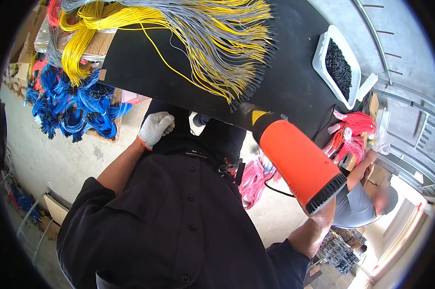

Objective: Using a heat gun to apply heat to tubing or bundles of yellow wires at a manual assembly station.

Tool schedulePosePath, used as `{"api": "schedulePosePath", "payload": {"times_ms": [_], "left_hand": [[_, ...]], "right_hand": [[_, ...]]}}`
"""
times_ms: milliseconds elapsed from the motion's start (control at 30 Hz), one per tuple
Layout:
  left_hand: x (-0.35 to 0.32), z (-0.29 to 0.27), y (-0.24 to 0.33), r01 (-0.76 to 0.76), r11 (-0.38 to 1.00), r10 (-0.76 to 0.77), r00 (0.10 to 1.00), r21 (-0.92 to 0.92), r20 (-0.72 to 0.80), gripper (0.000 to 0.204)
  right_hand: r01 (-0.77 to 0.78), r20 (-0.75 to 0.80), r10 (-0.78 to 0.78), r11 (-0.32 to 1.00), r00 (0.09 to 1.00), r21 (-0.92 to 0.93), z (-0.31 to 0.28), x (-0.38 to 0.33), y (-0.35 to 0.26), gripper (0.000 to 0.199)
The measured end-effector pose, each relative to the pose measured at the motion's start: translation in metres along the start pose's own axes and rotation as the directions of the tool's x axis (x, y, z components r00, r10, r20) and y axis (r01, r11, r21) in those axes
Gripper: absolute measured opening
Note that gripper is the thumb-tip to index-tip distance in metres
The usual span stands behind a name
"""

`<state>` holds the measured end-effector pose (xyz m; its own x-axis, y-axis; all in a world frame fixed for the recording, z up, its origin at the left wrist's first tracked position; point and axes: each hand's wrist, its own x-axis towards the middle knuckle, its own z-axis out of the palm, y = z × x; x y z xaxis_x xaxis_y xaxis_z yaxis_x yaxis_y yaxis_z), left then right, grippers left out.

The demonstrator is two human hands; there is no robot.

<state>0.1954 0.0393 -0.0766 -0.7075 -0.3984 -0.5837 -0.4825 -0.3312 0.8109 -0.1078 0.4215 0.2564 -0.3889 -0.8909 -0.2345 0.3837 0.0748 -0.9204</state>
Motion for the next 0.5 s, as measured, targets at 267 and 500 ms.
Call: {"api": "schedulePosePath", "payload": {"times_ms": [267, 500], "left_hand": [[0.001, 0.0, 0.0, 0.024, 0.999, -0.024, 1.0, -0.03, 0.003, 0.043], [0.001, -0.002, 0.001, 0.026, 0.999, -0.026, 1.0, -0.039, 0.005, 0.042]], "right_hand": [[0.008, 0.027, -0.013, 0.988, 1.0, 0.151, -0.01, 0.005, -0.002, 0.12], [0.01, 0.056, -0.027, 0.959, 0.998, 0.282, -0.039, 0.017, -0.013, 0.12]]}}
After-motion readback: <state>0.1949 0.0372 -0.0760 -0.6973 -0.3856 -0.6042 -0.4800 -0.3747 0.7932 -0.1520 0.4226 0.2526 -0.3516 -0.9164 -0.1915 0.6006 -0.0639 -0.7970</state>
